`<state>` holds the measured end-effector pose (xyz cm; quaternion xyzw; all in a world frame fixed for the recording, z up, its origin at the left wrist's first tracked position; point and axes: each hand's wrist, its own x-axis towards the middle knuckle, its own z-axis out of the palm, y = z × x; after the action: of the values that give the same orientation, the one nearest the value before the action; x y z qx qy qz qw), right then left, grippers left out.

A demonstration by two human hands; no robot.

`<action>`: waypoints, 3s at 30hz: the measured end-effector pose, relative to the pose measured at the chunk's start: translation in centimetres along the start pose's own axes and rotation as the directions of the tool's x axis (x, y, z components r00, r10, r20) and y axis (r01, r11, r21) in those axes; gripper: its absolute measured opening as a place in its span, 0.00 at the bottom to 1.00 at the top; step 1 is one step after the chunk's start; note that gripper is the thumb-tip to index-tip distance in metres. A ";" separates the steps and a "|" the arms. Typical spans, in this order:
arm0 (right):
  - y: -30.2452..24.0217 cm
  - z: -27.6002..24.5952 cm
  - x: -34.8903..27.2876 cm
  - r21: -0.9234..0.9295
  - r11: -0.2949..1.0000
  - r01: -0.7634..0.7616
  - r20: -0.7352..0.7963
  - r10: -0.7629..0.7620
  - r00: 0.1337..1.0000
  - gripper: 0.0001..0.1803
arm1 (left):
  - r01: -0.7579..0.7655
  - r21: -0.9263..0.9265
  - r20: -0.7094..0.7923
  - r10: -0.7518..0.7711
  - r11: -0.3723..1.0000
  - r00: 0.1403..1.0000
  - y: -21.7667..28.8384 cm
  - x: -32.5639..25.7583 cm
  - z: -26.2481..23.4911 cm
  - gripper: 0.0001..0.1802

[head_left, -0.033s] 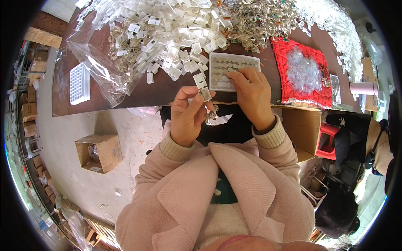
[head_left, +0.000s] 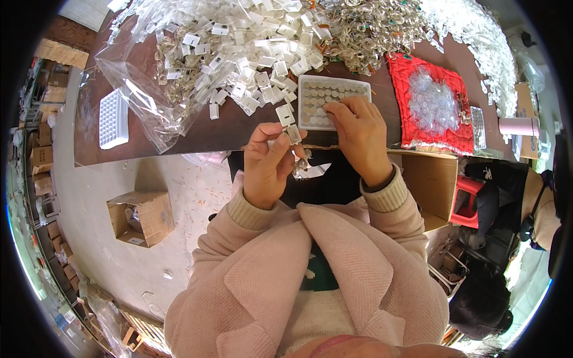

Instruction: The person repeatedly picks small white plastic housings and metallic components from a table, inserts the metal parts into the housings, and places the assembled units into a white tray. The process is continuous and repetitive throughout the clip.

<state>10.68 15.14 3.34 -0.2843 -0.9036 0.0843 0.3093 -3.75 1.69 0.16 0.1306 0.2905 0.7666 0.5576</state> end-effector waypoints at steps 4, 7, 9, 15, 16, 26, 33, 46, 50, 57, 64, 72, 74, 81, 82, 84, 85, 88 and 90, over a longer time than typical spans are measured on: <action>0.1 -0.1 0.0 0.035 0.999 0.011 -0.013 -0.011 1.000 0.12 | -0.001 0.000 -0.010 0.001 1.000 1.000 0.0 -0.1 0.0 0.09; 0.1 0.0 0.1 0.064 0.998 0.015 0.002 -0.015 1.000 0.11 | -0.001 -0.002 -0.007 0.001 1.000 1.000 0.0 -0.1 -0.1 0.08; 0.2 0.0 0.2 0.080 0.997 0.004 0.022 -0.006 1.000 0.10 | 0.001 0.002 -0.008 -0.001 1.000 1.000 -0.1 -0.1 -0.2 0.08; 0.4 0.4 0.2 0.021 0.998 0.057 0.075 -0.058 0.995 0.11 | 0.005 0.010 -0.006 -0.005 1.000 1.000 0.0 0.0 -0.2 0.08; 0.4 0.4 0.2 0.008 0.998 0.067 0.065 -0.067 0.996 0.12 | 0.006 0.013 -0.007 -0.006 1.000 1.000 0.0 0.0 -0.1 0.09; 0.6 1.0 0.3 -0.070 0.994 0.090 0.040 -0.087 0.995 0.09 | 0.026 0.034 -0.022 -0.025 0.999 0.999 -0.2 0.3 0.5 0.07; -0.2 0.8 0.9 0.085 0.996 0.004 -0.048 0.000 0.999 0.10 | 0.032 0.061 -0.024 -0.031 0.998 0.999 -0.3 0.7 1.1 0.09; -3.9 -1.5 0.1 0.366 0.930 0.027 -0.077 0.001 0.997 0.13 | -0.016 -0.013 0.031 0.016 1.000 0.999 -0.6 0.4 1.4 0.10; -3.8 -1.2 0.0 0.400 0.913 0.078 -0.187 -0.002 0.982 0.17 | 0.034 -0.045 0.076 -0.031 0.998 0.997 -0.1 0.3 1.0 0.10; -3.3 -1.2 0.2 0.308 0.918 0.250 -0.221 -0.186 0.957 0.17 | 0.056 -0.067 0.057 -0.052 0.996 0.997 -0.4 0.1 1.1 0.08; -4.1 -0.9 -0.2 0.233 0.947 0.223 -0.071 -0.212 0.975 0.16 | 0.030 -0.047 0.000 -0.031 0.998 1.000 -0.1 0.1 0.5 0.08; -1.6 1.2 0.4 0.137 0.990 -0.017 -0.083 0.029 0.996 0.13 | 0.058 -0.071 -0.048 -0.061 0.996 0.997 0.3 0.1 -0.1 0.08; -1.5 1.4 0.6 0.095 0.995 0.009 -0.066 -0.003 0.998 0.12 | 0.050 -0.065 -0.049 -0.053 0.997 0.997 0.5 0.1 0.0 0.08; -3.2 0.3 0.7 0.348 0.933 -0.093 -0.069 0.124 0.990 0.09 | 0.060 0.007 -0.076 -0.059 0.998 0.995 0.1 0.3 0.2 0.07; -3.5 0.1 0.6 0.376 0.924 -0.064 -0.077 0.099 0.992 0.09 | 0.061 0.009 -0.079 -0.060 0.998 0.995 0.0 0.2 0.3 0.08; -4.2 -0.2 0.4 0.371 0.927 -0.051 -0.054 0.076 0.996 0.10 | 0.049 0.077 -0.087 -0.042 0.996 0.995 -0.2 0.2 0.5 0.07; -4.4 -0.2 0.5 0.373 0.926 -0.058 -0.047 0.081 0.996 0.09 | 0.022 0.144 -0.088 -0.010 0.989 0.996 -0.2 0.2 0.6 0.07; -4.9 -0.1 0.9 0.403 0.915 -0.009 -0.092 0.050 0.995 0.08 | 0.042 0.008 -0.085 -0.042 0.999 0.996 -0.1 0.2 0.7 0.05; -4.9 -0.3 1.0 0.424 0.905 -0.020 -0.064 0.053 0.997 0.08 | 0.073 -0.043 -0.075 -0.076 0.996 0.994 0.1 0.2 0.8 0.05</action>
<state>7.99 11.70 5.70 -0.2303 -0.8462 0.2733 0.3952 -3.45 2.06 0.78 0.0791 0.3008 0.7554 0.5768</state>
